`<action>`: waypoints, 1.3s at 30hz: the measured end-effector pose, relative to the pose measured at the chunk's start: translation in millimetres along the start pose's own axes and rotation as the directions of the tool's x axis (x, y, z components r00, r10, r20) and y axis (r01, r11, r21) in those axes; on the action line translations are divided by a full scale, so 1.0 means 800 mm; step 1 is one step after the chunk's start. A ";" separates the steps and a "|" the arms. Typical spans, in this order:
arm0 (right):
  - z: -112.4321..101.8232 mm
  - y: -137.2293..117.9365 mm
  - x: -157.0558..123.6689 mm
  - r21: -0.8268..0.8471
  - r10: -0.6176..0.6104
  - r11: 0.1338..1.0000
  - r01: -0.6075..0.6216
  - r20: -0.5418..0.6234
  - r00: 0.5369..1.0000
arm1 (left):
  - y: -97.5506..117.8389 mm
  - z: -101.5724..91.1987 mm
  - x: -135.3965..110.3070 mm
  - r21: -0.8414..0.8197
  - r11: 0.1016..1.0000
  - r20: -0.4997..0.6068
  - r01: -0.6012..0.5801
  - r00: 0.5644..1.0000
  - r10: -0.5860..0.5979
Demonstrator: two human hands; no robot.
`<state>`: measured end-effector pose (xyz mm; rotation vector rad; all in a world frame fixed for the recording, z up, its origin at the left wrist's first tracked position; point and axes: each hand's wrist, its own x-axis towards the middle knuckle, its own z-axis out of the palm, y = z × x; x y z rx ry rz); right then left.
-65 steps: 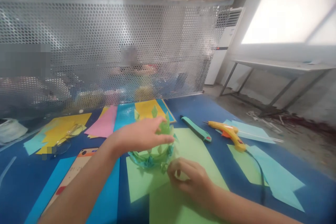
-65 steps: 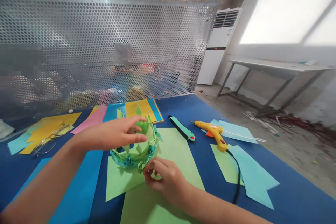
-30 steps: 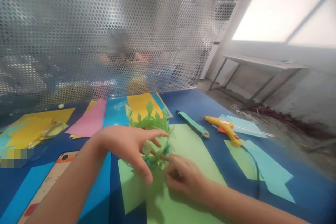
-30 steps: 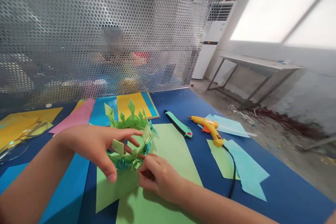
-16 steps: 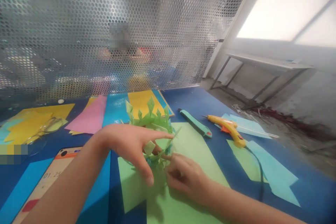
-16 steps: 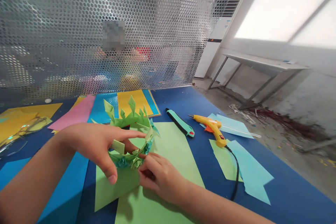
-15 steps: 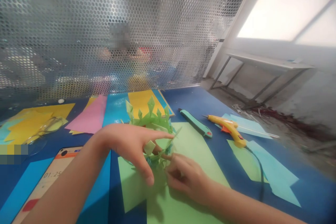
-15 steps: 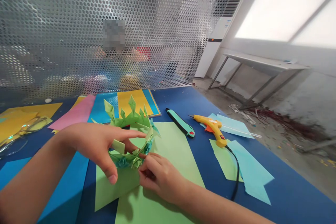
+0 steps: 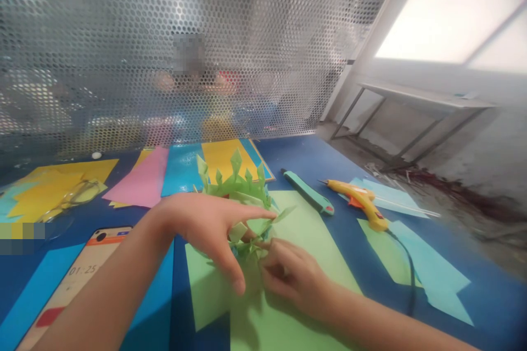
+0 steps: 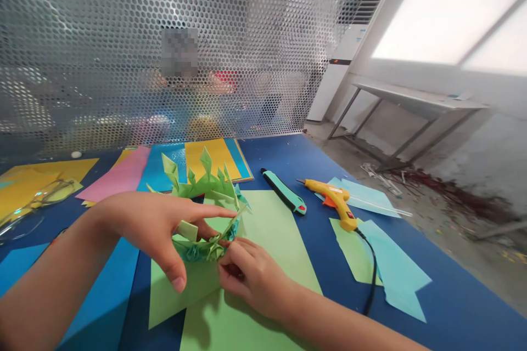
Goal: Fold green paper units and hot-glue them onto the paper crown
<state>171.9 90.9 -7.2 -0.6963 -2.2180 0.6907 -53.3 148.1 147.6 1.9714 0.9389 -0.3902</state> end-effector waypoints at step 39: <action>-0.006 -0.014 0.015 -0.128 -0.121 0.986 0.108 -0.100 0.988 | -0.004 0.002 0.004 0.044 0.996 -0.016 -0.074 0.997 0.075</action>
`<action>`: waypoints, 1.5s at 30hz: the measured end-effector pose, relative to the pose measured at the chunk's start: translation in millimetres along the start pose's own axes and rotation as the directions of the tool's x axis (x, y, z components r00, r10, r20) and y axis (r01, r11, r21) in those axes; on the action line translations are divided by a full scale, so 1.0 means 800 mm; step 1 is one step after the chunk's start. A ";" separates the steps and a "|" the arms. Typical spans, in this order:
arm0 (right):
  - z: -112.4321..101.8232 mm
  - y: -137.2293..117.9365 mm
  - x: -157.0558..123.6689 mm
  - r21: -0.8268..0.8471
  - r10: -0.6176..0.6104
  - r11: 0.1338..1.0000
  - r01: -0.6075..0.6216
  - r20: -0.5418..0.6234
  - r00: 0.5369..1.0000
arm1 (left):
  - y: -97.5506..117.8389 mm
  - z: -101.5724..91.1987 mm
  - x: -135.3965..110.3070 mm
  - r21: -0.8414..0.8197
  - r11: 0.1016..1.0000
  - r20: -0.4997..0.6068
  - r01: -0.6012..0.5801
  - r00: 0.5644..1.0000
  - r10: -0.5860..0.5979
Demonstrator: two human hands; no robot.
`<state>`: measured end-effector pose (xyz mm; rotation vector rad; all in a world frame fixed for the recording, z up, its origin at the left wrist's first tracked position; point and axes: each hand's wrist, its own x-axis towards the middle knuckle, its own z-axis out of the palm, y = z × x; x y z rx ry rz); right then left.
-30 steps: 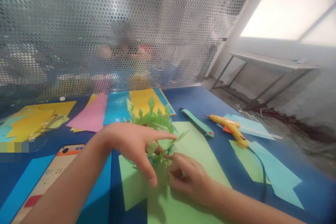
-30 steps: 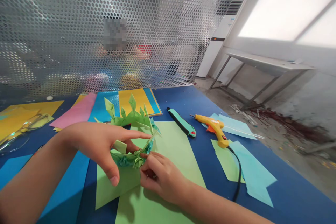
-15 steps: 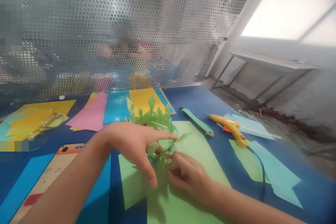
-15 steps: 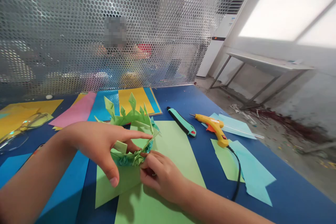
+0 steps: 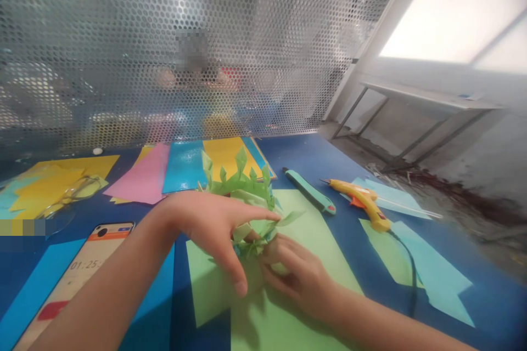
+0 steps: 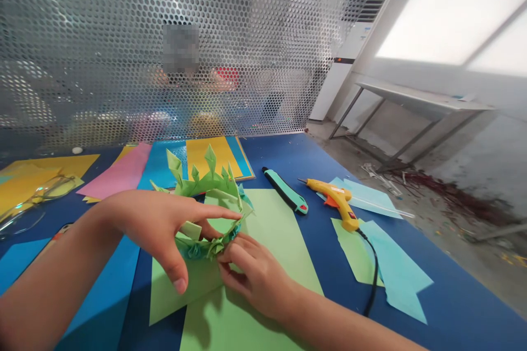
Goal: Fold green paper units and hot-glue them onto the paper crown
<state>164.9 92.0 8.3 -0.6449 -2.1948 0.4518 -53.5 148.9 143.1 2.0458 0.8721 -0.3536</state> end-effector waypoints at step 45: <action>0.001 0.001 0.001 -0.024 0.101 0.994 -0.103 -0.055 0.993 | -0.013 -0.001 0.002 -0.097 0.992 -0.036 0.076 0.996 -0.080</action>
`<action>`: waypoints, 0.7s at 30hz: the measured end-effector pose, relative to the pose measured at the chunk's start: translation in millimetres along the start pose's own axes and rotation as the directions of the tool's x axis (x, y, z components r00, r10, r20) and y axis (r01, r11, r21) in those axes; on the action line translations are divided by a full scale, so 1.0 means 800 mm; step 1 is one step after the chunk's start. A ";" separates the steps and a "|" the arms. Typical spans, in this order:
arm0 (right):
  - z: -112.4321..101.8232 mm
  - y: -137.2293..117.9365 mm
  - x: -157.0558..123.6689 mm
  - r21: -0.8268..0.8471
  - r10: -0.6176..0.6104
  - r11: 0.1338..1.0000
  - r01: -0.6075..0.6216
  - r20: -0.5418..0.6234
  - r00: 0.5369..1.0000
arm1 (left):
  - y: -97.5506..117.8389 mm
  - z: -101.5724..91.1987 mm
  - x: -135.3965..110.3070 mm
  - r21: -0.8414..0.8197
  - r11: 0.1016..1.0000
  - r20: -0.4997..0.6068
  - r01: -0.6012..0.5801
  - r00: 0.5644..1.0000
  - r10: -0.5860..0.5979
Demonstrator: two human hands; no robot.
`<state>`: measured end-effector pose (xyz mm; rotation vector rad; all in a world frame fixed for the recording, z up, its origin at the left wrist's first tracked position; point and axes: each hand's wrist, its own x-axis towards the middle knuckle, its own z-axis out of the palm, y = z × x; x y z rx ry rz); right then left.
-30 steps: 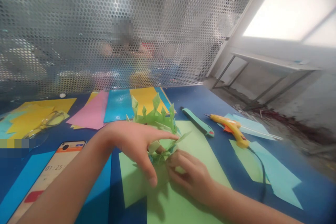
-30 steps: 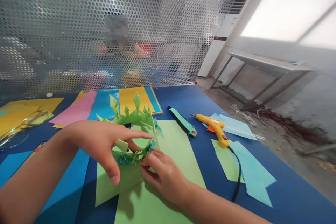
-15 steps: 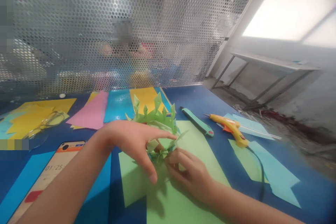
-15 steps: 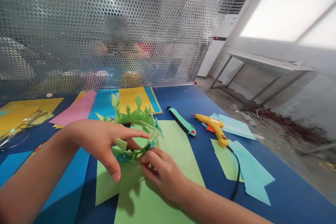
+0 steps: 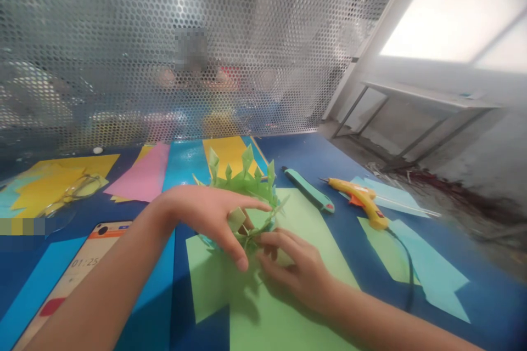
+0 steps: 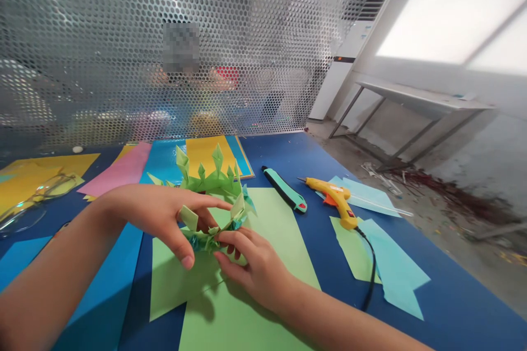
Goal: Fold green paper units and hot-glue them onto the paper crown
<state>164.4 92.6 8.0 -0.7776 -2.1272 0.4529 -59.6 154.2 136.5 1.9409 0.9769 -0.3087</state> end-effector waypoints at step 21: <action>0.000 0.004 -0.005 0.033 0.023 0.999 -0.024 0.031 0.999 | 0.002 -0.003 0.002 0.066 0.998 0.030 0.010 0.999 -0.012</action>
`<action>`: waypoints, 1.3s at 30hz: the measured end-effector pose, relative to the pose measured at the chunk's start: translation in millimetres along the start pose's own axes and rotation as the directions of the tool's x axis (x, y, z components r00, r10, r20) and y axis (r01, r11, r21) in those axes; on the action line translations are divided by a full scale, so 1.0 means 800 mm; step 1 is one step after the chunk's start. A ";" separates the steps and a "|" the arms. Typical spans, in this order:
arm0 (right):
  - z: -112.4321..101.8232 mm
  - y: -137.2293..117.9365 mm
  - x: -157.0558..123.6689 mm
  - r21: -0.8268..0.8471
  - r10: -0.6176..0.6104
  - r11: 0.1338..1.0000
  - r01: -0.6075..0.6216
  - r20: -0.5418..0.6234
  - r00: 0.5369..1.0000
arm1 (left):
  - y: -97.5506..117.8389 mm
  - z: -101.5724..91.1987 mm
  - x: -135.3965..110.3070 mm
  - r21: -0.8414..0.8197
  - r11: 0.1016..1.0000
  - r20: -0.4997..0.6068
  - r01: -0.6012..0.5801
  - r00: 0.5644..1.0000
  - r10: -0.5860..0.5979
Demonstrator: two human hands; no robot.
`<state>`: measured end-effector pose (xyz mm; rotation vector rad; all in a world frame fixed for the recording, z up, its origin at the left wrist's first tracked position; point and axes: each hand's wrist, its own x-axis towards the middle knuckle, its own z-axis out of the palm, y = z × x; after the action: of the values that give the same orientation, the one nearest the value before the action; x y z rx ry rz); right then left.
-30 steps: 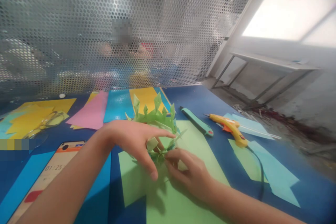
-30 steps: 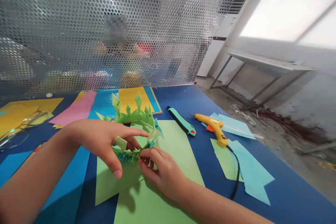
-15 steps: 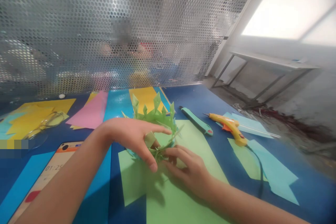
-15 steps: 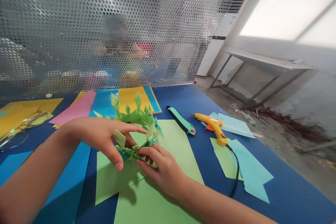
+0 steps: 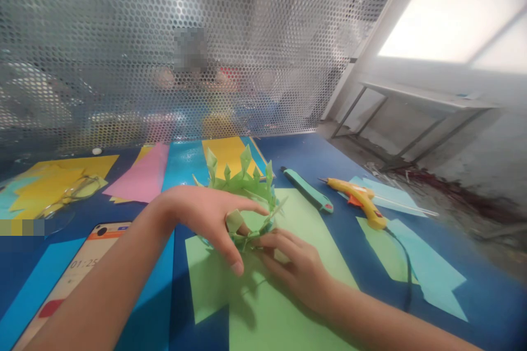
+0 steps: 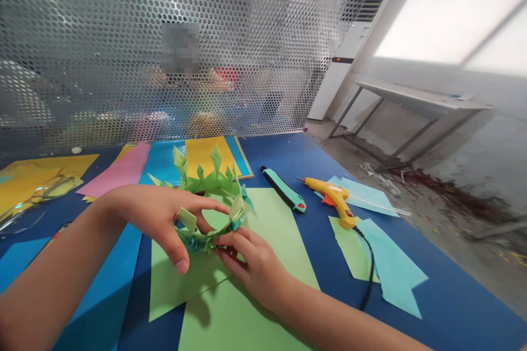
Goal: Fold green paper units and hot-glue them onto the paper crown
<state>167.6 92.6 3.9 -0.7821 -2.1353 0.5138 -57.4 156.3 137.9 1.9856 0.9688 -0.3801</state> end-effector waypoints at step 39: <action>-0.001 -0.003 0.005 -0.025 0.020 1.000 -0.020 0.000 1.000 | -0.005 -0.001 0.007 0.000 0.997 -0.019 -0.076 0.997 0.076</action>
<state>165.4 93.6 7.7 -0.8177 -2.1394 0.4989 -57.2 160.9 132.6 2.0223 0.9018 -0.3191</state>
